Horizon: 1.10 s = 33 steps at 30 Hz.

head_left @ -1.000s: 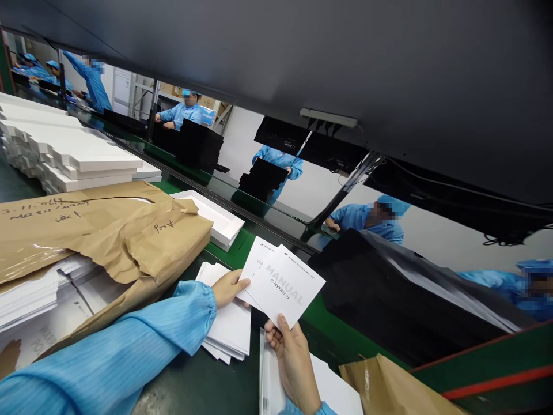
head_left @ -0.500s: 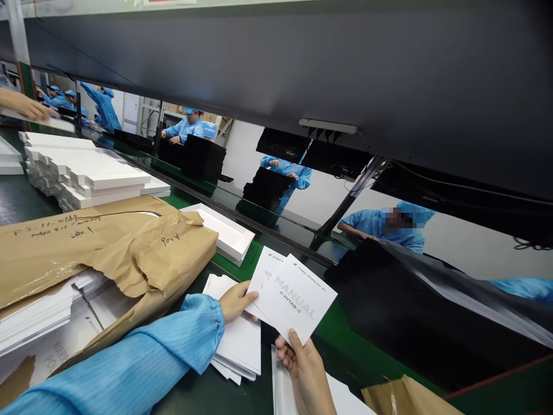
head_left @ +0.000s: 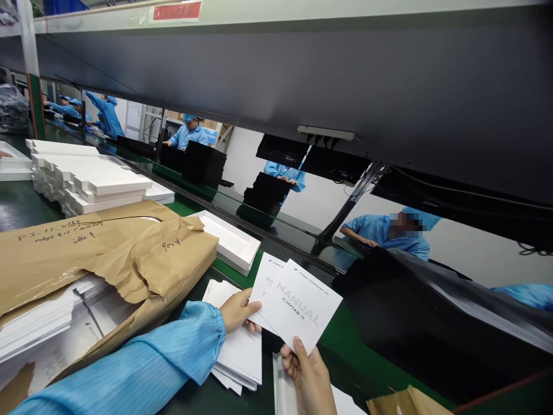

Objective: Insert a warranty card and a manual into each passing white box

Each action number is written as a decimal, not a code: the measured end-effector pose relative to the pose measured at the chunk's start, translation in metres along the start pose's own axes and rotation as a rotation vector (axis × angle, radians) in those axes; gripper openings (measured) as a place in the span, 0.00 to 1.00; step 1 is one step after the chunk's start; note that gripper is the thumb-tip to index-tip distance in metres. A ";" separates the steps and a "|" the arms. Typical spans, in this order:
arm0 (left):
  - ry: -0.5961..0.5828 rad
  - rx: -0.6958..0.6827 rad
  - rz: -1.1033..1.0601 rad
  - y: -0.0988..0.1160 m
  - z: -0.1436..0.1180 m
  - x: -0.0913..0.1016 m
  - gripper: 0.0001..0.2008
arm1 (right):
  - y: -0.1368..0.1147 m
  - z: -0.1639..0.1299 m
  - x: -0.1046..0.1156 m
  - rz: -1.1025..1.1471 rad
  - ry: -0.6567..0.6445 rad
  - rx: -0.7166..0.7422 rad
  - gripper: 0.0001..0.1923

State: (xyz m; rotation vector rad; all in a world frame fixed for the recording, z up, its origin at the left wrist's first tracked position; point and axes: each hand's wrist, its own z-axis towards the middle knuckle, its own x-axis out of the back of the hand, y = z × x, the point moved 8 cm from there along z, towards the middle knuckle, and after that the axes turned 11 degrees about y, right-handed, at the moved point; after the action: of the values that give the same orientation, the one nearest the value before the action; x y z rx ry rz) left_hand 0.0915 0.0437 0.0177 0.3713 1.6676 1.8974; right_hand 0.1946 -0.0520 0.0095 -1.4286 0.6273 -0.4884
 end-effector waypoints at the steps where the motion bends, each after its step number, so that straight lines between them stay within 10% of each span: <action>1: 0.001 -0.005 0.005 0.000 0.000 0.000 0.16 | 0.000 0.000 0.001 0.003 0.009 0.002 0.14; 33: 0.041 -0.051 0.041 -0.001 0.004 0.003 0.11 | 0.012 0.012 0.009 -0.021 0.100 0.004 0.18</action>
State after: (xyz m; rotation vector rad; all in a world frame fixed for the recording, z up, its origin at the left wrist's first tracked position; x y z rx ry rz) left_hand 0.0915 0.0483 0.0169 0.3506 1.6458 1.9856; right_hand 0.2082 -0.0475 -0.0029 -1.4141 0.6917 -0.5799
